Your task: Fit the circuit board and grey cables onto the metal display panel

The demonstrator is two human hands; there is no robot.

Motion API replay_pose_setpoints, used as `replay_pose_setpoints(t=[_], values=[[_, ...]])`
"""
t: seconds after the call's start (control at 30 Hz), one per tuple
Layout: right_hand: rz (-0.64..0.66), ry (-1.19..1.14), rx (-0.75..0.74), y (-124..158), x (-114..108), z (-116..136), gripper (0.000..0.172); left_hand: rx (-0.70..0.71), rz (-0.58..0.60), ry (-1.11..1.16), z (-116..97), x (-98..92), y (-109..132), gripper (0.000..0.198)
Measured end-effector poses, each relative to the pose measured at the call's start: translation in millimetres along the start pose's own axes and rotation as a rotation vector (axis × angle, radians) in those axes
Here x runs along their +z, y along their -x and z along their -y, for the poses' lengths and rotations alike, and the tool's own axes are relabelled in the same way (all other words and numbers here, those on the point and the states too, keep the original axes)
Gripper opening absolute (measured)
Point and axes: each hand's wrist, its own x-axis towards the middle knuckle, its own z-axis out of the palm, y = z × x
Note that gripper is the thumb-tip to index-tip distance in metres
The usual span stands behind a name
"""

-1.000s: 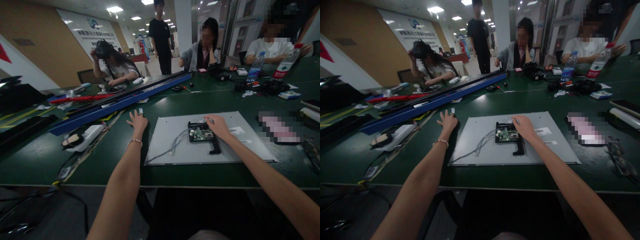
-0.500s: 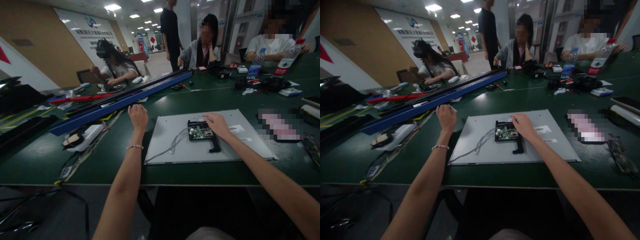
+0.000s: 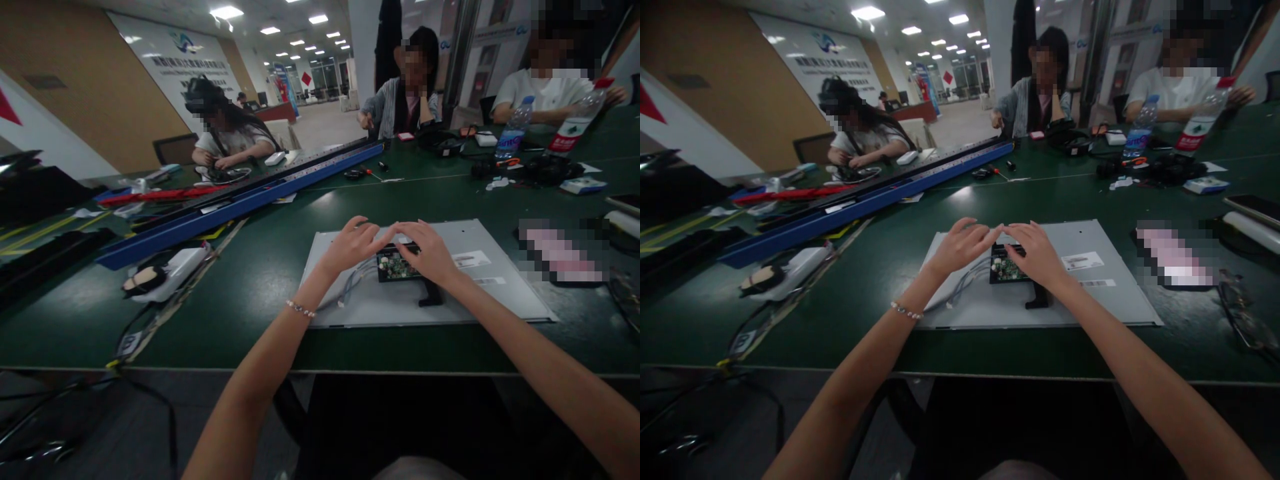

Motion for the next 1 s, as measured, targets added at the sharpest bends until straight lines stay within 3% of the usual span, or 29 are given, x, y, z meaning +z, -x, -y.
replay_pose_setpoints(t=[0.2,0.43,0.57,0.73,0.87,1.0], values=[[-0.036,-0.021,-0.074,2,1,3,0.023,0.048,-0.023,0.089,-11,5.1,-2,0.058],[-0.092,-0.022,-0.085,0,-3,8,0.015,0.024,-0.069,0.108,-5,5.3,-3,0.052],[-0.090,-0.042,-0.126,0,-2,18,0.015,-0.159,0.023,0.088,14,8.1,6,0.040],[0.084,-0.011,-0.167,3,3,41,0.018,-0.456,0.172,0.079,38,7.1,22,0.027],[0.175,0.037,-0.198,6,7,52,0.019,-0.603,0.146,0.460,42,-10.0,25,0.023],[0.215,0.062,-0.220,7,8,57,0.020,-0.520,0.361,0.890,37,-25.9,21,0.022]])
